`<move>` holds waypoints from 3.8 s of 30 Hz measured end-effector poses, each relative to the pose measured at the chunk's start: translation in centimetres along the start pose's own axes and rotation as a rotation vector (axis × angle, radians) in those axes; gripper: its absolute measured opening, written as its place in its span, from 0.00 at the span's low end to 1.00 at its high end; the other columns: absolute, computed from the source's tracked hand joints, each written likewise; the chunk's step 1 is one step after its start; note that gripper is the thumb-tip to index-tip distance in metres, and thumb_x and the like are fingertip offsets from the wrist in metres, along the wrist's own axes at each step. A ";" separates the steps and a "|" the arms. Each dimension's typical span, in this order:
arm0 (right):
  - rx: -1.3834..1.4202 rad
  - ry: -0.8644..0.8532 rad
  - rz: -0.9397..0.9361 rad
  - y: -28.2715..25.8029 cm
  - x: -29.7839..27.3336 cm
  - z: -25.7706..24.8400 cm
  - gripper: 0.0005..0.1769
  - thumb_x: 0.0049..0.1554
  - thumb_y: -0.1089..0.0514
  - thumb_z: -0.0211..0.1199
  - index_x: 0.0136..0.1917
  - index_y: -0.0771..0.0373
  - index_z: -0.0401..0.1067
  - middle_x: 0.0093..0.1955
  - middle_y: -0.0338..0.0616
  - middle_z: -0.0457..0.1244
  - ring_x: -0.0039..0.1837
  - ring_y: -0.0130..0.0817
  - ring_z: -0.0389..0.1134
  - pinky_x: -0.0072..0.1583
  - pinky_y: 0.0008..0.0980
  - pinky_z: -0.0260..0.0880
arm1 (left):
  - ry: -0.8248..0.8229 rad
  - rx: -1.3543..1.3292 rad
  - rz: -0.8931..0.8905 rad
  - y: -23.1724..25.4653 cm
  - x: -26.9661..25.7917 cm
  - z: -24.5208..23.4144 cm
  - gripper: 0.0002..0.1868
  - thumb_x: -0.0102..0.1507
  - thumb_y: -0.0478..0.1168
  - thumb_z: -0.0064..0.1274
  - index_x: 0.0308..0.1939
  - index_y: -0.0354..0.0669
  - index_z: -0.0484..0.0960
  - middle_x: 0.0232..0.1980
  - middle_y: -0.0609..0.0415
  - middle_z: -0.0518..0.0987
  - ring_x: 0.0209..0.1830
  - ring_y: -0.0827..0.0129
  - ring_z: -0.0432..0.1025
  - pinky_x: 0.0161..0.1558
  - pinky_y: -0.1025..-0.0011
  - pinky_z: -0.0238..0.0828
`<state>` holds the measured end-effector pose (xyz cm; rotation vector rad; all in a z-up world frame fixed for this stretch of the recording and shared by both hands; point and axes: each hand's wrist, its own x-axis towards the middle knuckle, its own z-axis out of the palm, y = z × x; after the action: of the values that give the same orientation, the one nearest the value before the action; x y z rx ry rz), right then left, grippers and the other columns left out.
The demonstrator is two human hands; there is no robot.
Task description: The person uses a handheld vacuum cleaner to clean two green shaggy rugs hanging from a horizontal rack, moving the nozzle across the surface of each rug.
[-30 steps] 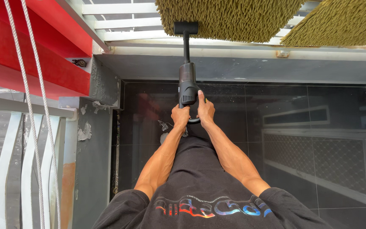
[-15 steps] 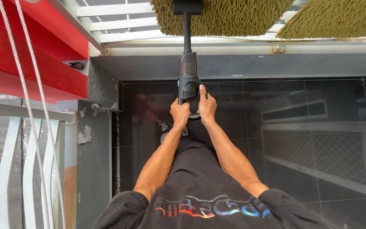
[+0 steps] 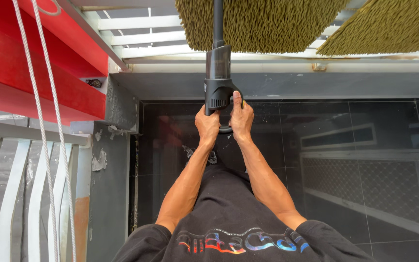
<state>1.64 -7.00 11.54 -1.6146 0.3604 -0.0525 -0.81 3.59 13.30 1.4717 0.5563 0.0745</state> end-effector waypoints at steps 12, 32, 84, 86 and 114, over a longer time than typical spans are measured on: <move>0.000 -0.011 -0.089 -3.2 -0.4 0.3 0.36 0.60 0.26 0.52 0.30 0.59 0.62 0.22 0.33 0.53 0.23 0.23 0.57 0.25 0.27 0.58 | -0.003 -0.009 0.056 1.8 0.5 0.0 0.10 0.62 0.40 0.59 0.33 0.34 0.79 0.21 0.56 0.73 0.18 0.75 0.66 0.22 0.69 0.62; -0.154 -0.007 0.189 4.6 0.0 1.0 0.39 0.58 0.23 0.50 0.31 0.61 0.65 0.22 0.34 0.53 0.23 0.26 0.57 0.25 0.29 0.62 | 0.012 0.130 -0.127 -4.9 1.4 -1.1 0.11 0.60 0.42 0.57 0.34 0.35 0.81 0.23 0.53 0.77 0.18 0.71 0.70 0.24 0.68 0.68; -0.249 -0.086 0.478 11.8 2.4 1.4 0.41 0.59 0.24 0.53 0.36 0.67 0.71 0.26 0.40 0.57 0.27 0.31 0.61 0.31 0.33 0.65 | 0.018 0.268 -0.430 -14.9 5.5 -1.3 0.21 0.55 0.39 0.57 0.51 0.32 0.81 0.33 0.45 0.84 0.25 0.67 0.78 0.35 0.68 0.74; -0.266 -0.089 0.503 12.2 2.2 1.4 0.41 0.59 0.24 0.52 0.36 0.66 0.71 0.26 0.40 0.57 0.27 0.31 0.60 0.31 0.33 0.65 | 0.021 0.268 -0.462 -14.9 5.4 -1.5 0.21 0.55 0.40 0.58 0.50 0.31 0.81 0.33 0.46 0.84 0.25 0.67 0.78 0.35 0.68 0.74; 0.024 -0.020 0.174 4.4 -1.7 0.9 0.33 0.62 0.31 0.53 0.34 0.62 0.64 0.22 0.34 0.50 0.23 0.23 0.52 0.25 0.28 0.54 | 0.003 0.162 -0.153 -4.4 0.1 -2.1 0.12 0.60 0.41 0.56 0.34 0.33 0.80 0.23 0.50 0.78 0.19 0.69 0.72 0.26 0.67 0.69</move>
<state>-0.63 -5.83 7.47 -1.5534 0.4812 0.0916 -2.81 4.97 9.06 1.5809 0.6886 -0.0908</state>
